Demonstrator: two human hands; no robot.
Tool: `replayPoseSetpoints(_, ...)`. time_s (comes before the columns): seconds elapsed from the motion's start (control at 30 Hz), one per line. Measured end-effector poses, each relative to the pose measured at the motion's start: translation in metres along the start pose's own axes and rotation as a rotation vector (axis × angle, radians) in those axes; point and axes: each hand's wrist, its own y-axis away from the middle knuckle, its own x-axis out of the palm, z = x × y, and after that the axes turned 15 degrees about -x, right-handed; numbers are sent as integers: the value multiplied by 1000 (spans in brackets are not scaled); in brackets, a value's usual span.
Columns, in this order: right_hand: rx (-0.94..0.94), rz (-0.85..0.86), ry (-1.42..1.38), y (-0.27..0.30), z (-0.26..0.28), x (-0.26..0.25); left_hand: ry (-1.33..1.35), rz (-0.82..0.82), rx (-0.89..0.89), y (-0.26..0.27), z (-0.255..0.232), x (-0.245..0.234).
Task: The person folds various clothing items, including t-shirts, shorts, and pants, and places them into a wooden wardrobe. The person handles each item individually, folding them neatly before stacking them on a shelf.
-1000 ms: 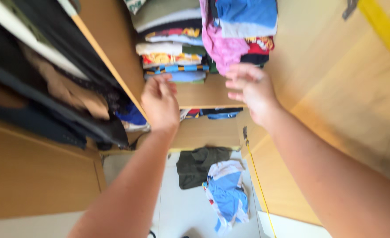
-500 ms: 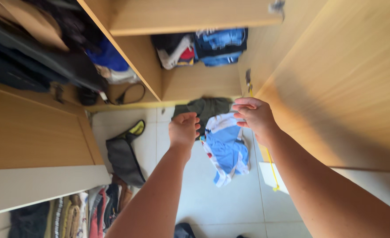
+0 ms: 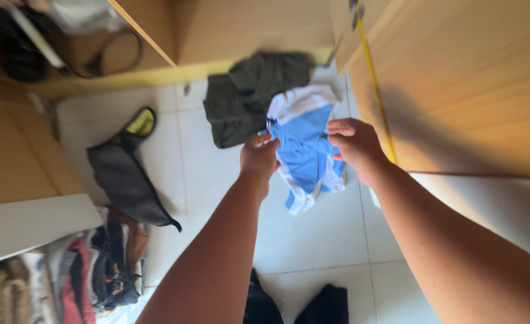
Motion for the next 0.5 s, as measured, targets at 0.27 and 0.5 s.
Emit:
replayPoseSetpoints(0.27,17,-40,59,-42,-93,30,-203,-106,120,-105,24,17)
replayPoseSetpoints(0.5,9,-134,247,-52,-136,49,-376,-308,163,-183,50,35)
